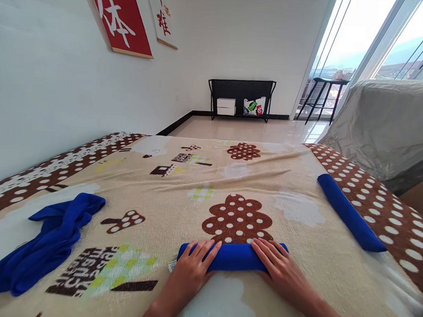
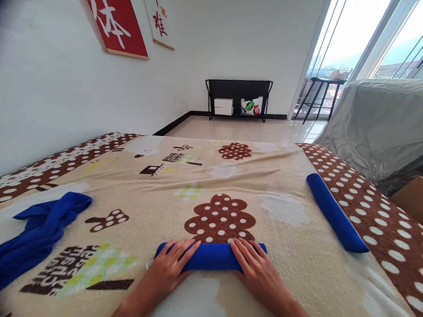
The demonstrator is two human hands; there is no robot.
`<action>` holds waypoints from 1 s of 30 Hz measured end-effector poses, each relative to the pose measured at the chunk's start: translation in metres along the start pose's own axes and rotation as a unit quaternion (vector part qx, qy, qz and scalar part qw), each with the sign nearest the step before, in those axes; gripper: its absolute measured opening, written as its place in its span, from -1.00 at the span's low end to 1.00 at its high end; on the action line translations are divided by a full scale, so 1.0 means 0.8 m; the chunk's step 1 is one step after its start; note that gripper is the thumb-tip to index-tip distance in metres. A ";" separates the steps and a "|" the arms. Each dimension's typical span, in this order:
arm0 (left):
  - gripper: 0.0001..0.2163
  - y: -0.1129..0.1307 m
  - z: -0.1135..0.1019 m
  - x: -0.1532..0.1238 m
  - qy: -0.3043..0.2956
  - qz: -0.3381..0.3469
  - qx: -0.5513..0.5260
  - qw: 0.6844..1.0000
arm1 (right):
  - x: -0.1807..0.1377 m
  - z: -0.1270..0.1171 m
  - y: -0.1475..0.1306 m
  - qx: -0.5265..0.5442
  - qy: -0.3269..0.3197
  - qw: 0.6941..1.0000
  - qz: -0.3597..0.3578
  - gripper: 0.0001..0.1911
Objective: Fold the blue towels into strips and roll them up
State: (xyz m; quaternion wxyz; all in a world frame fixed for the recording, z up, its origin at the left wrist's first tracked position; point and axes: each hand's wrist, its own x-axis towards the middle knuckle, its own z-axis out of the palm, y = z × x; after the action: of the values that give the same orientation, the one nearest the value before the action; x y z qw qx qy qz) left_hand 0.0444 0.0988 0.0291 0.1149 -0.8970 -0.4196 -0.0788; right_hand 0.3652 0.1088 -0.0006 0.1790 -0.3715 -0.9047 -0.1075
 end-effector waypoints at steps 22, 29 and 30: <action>-0.40 -0.062 0.003 -0.047 -0.034 -0.052 -0.122 0.991 | -0.044 -0.011 0.046 0.110 -0.085 0.986 0.087 -0.32; -0.41 -0.064 0.011 -0.047 -0.018 -0.047 -0.112 0.992 | -0.046 -0.006 0.045 0.120 -0.076 0.985 0.094 -0.32; -0.41 -0.064 0.011 -0.047 -0.015 -0.046 -0.113 0.992 | -0.046 -0.006 0.046 0.124 -0.073 0.985 0.096 -0.32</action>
State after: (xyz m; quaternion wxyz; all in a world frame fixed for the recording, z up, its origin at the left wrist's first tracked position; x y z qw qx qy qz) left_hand -0.0188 0.1054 0.0188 0.0026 -0.8848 -0.4509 -0.1173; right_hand 0.4166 0.1097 -0.0091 0.1673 -0.4382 -0.8817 0.0509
